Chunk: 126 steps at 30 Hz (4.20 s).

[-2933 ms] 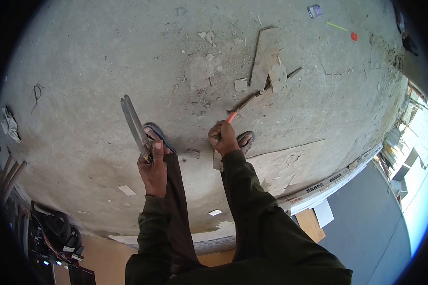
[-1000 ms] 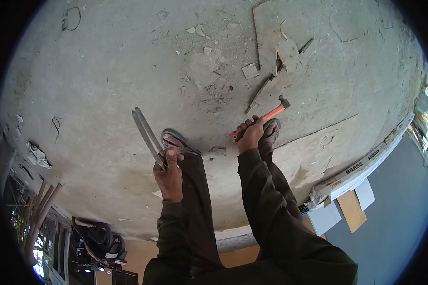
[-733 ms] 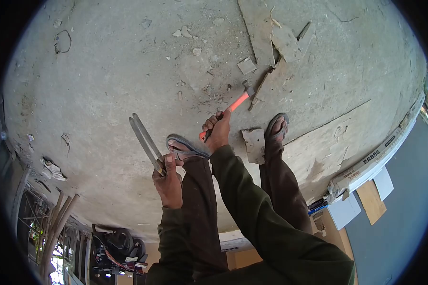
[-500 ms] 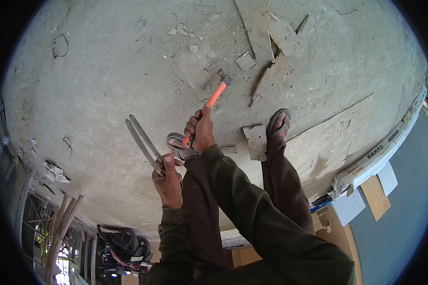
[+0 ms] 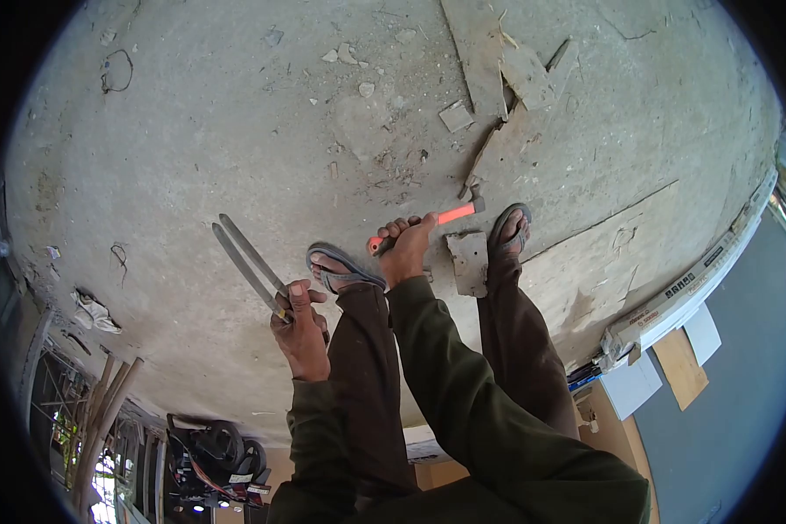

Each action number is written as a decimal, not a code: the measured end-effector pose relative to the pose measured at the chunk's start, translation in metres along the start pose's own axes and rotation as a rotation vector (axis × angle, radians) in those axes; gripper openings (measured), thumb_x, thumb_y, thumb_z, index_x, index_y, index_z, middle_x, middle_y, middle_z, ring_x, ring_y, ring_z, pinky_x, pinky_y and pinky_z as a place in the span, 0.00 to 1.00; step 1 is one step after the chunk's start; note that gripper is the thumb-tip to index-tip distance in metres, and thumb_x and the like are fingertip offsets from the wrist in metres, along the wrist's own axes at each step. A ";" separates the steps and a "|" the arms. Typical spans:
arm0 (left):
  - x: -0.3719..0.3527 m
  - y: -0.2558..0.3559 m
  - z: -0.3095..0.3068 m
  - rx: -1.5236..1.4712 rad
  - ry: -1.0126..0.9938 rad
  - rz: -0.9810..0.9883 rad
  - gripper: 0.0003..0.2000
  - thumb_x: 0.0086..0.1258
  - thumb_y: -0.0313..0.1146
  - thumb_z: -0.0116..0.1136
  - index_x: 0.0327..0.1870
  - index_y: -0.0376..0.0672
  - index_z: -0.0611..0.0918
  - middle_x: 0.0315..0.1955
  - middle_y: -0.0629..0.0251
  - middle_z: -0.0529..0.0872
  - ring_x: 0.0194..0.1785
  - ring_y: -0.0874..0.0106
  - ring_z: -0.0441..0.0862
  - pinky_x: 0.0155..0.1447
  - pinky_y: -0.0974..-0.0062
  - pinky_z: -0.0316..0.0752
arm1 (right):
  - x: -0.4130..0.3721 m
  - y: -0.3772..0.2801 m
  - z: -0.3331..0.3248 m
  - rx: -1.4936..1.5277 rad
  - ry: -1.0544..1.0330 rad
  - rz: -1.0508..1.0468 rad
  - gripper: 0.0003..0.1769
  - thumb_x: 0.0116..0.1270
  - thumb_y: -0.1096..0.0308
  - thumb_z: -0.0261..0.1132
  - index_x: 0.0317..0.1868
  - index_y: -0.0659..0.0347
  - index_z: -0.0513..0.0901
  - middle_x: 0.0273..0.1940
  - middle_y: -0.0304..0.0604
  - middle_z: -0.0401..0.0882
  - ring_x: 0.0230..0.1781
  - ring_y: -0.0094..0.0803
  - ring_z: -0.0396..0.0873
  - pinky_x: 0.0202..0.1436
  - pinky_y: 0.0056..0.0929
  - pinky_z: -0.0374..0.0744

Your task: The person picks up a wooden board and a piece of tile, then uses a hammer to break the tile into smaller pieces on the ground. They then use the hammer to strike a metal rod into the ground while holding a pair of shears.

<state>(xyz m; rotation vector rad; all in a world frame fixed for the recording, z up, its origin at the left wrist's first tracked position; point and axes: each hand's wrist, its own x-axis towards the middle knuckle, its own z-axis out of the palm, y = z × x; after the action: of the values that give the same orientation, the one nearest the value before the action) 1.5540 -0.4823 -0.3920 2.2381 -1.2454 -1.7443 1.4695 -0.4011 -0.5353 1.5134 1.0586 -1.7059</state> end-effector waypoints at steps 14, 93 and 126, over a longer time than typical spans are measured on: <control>-0.001 -0.003 -0.009 0.011 -0.018 -0.007 0.20 0.70 0.51 0.52 0.41 0.38 0.76 0.26 0.66 0.77 0.15 0.86 0.61 0.18 0.86 0.57 | -0.005 -0.014 0.002 -0.223 -0.058 -0.068 0.24 0.70 0.40 0.47 0.27 0.50 0.60 0.16 0.28 0.49 0.14 0.21 0.52 0.18 0.25 0.58; 0.001 -0.023 -0.032 -0.365 0.111 0.011 0.21 0.66 0.52 0.58 0.25 0.41 0.79 0.18 0.76 0.74 0.17 0.87 0.60 0.21 0.83 0.52 | -0.020 -0.137 0.108 -2.273 -0.724 -1.258 0.26 0.72 0.53 0.45 0.28 0.68 0.75 0.23 0.57 0.75 0.26 0.59 0.73 0.34 0.49 0.74; -0.003 -0.015 -0.019 -0.343 0.037 -0.041 0.18 0.67 0.50 0.58 0.29 0.42 0.79 0.20 0.72 0.77 0.22 0.84 0.67 0.28 0.83 0.60 | 0.008 -0.147 0.079 -1.249 -0.084 -0.355 0.26 0.69 0.40 0.47 0.26 0.54 0.65 0.14 0.30 0.59 0.10 0.21 0.58 0.13 0.23 0.58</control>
<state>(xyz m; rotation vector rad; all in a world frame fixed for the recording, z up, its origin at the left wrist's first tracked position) 1.5785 -0.4783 -0.3899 2.0978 -0.8221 -1.7629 1.3038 -0.3978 -0.5169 0.4493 1.8880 -0.8610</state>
